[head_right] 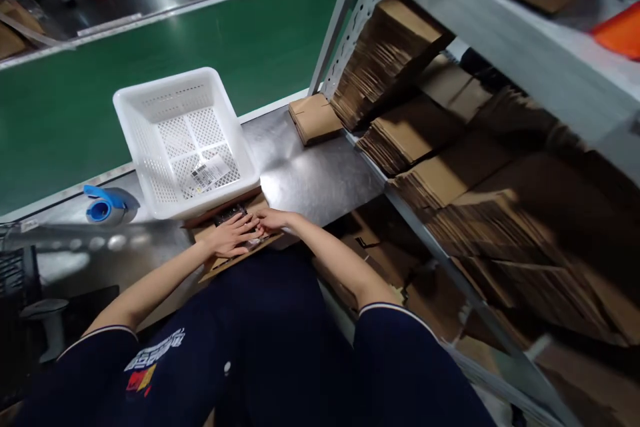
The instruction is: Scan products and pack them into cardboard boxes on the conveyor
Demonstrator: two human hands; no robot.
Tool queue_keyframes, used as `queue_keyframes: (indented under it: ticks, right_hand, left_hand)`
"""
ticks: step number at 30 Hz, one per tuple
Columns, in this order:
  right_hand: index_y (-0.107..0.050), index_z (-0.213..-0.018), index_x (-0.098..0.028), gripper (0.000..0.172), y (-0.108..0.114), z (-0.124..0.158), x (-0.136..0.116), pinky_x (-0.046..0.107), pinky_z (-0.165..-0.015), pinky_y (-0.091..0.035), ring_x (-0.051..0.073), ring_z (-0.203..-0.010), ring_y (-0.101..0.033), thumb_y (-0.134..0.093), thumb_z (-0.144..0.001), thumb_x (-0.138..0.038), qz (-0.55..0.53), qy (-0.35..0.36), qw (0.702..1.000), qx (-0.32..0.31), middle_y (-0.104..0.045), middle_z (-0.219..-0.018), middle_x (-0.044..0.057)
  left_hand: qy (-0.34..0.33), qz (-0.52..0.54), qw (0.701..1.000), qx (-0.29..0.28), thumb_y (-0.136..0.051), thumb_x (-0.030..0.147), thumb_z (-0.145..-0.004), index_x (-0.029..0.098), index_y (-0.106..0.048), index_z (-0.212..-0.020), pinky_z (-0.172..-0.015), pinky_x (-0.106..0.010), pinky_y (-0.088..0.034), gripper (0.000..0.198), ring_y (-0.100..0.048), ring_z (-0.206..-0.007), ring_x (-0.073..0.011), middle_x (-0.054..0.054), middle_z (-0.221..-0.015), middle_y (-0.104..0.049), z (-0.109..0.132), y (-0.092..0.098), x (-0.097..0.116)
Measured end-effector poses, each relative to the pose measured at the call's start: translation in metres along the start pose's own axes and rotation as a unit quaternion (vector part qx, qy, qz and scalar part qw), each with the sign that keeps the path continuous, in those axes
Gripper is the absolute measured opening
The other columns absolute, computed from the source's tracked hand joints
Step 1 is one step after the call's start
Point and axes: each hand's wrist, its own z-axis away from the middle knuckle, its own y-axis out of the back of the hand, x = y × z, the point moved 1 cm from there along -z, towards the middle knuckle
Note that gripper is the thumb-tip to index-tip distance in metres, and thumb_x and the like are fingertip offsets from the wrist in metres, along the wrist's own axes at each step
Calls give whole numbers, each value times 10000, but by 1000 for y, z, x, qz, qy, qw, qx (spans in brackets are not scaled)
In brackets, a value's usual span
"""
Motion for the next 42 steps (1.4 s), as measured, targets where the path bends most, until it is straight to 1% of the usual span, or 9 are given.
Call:
queue_keyframes:
  ticks: [4, 6, 10, 16, 19, 25, 31, 36, 42]
  right_hand:
    - [-707, -1276, -97, 376, 34, 22, -2, 462, -1079, -525, 309, -1220, -677, -479, -978, -78, 117, -46, 977, 170, -727, -1291, 206]
    - [-635, -1407, -97, 431, 45, 22, -13, 500, -1166, -451, 332, -1368, -576, -471, -1008, -112, 172, 20, 961, 216, -649, -1436, 227]
    - [-657, -1375, -140, 359, 41, 1, -48, 407, -1014, -515, 283, -1216, -637, -541, -1039, -190, 332, 185, 917, 124, -712, -1336, 154]
    - [-657, -1331, -104, 340, 23, -8, -66, 373, -891, -472, 275, -1145, -596, -457, -1104, -258, 408, 166, 885, 152, -693, -1253, 173]
    - [-683, -1317, -134, 342, 21, -8, -66, 372, -868, -449, 292, -1144, -586, -473, -1100, -294, 428, 175, 877, 130, -678, -1225, 173]
    - [-622, -1488, -236, 435, 6, -19, -44, 295, -682, -361, 220, -905, -605, -495, -1087, -347, 446, 208, 870, 18, -699, -1147, 124]
    - [-546, -1567, -196, 510, -9, -20, -4, 309, -724, -393, 212, -881, -577, -479, -1078, -325, 421, 259, 870, 1, -680, -1110, 124]
    - [-570, -1554, -248, 499, -18, -24, -2, 337, -806, -423, 236, -950, -596, -456, -1067, -241, 426, 195, 884, 12, -679, -1182, 134]
    - [-721, -1345, -222, 382, -2, -31, -21, 331, -875, -477, 245, -1043, -633, -507, -1069, -377, 333, 132, 933, -37, -691, -1206, 130]
  left_hand:
    - [12, 6, 1000, -16, -493, 486, -1085, 326, -428, -1670, -1357, -594, -150, 609, -180, -1675, -356, -95, -1788, -277, 0, -2, 0]
    - [13, 11, 1000, -26, -474, 464, -1096, 327, -444, -1661, -1359, -595, -152, 583, -181, -1676, -353, -101, -1788, -276, 1, -5, -2]
    - [24, 14, 999, -33, -463, 421, -1098, 301, -459, -1656, -1355, -617, -163, 570, -202, -1670, -360, -128, -1767, -327, 0, -7, -4]
    - [4, 28, 1000, -11, -511, 241, -1026, 190, -423, -1672, -1373, -564, -163, 654, -233, -1665, -314, -133, -1724, -416, 9, -5, 3]
    - [-4, 23, 1000, -6, -528, 227, -1017, 236, -465, -1652, -1352, -562, -223, 637, -300, -1643, -314, -124, -1699, -461, 16, -6, 10]
    - [62, -33, 997, 43, -433, 208, -1054, 196, -477, -1633, -1106, -402, -530, 581, -624, -1381, -271, -163, -1583, -598, 29, -22, 22]
    - [44, -5, 995, 89, -275, 205, -1110, 185, -592, -1523, -1179, -427, -524, 521, -627, -1389, -249, -123, -1539, -645, 52, -26, 31]
    - [243, 58, 964, 88, -267, 329, -1121, 197, -620, -1510, -1214, -515, -486, 541, -624, -1391, -319, -153, -1476, -686, 54, -1, 11]
    - [366, 63, 927, 57, -510, 573, -1049, 296, -353, -1700, -1280, -591, -359, 725, -454, -1535, -403, -137, -1633, -547, 18, 8, -12]
